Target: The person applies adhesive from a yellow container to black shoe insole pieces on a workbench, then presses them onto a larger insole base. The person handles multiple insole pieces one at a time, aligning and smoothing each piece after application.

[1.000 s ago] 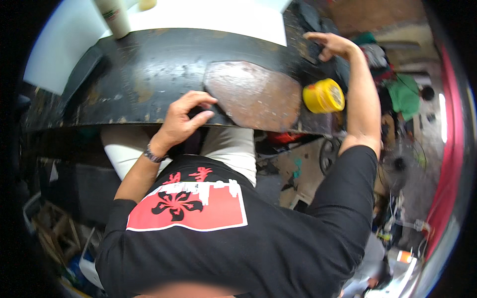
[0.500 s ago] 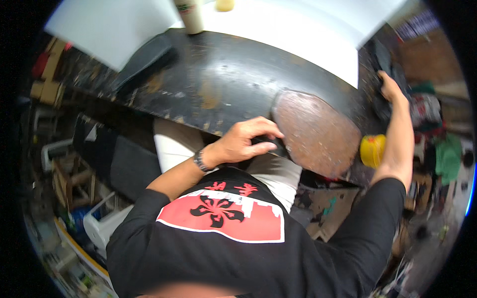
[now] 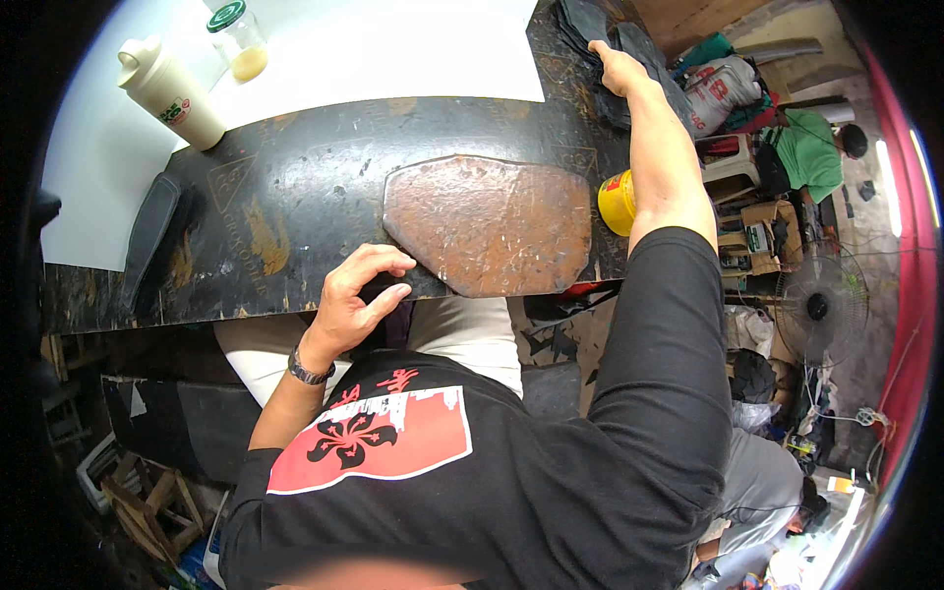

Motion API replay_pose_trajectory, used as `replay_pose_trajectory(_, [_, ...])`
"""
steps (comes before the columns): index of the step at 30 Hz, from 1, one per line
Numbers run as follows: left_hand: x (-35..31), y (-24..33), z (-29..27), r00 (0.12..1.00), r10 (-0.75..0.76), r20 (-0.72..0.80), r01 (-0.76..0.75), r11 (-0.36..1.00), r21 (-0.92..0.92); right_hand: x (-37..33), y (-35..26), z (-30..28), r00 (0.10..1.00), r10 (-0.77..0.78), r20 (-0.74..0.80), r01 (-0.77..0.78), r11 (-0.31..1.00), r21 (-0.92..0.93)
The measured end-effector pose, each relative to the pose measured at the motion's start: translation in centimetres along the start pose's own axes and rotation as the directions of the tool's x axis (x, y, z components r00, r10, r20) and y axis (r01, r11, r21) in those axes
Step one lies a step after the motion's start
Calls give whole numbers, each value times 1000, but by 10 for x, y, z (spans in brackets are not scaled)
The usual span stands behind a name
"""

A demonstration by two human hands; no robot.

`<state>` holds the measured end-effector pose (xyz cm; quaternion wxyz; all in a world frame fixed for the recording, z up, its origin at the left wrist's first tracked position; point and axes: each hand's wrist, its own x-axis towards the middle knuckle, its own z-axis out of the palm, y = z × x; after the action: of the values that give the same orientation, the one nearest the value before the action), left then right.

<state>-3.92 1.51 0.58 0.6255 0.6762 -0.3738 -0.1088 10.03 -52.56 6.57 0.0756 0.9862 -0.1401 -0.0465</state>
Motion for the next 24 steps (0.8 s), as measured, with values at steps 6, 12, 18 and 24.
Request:
replay_pose_trajectory(6, [1,1,0,1000,-1,5,1,1000,-2,6,-4,7,994,102,36,-99,992,-72])
replay_pose_trajectory(12, [1,2,-1,1000,0,4,0,1000,-3,0,-13,12,953,-12,-303,-113,913,-391])
replay_pose_trajectory(18, [2,1,0,1000,-3,9,3,1000,-11,4,-22,9,896,416,-158,-422,906,-9])
replay_pose_trajectory(24, [-3,3,0,1000,17,9,-17,1000,-19,-8,-24,-7,842,532,94,-533,788,308])
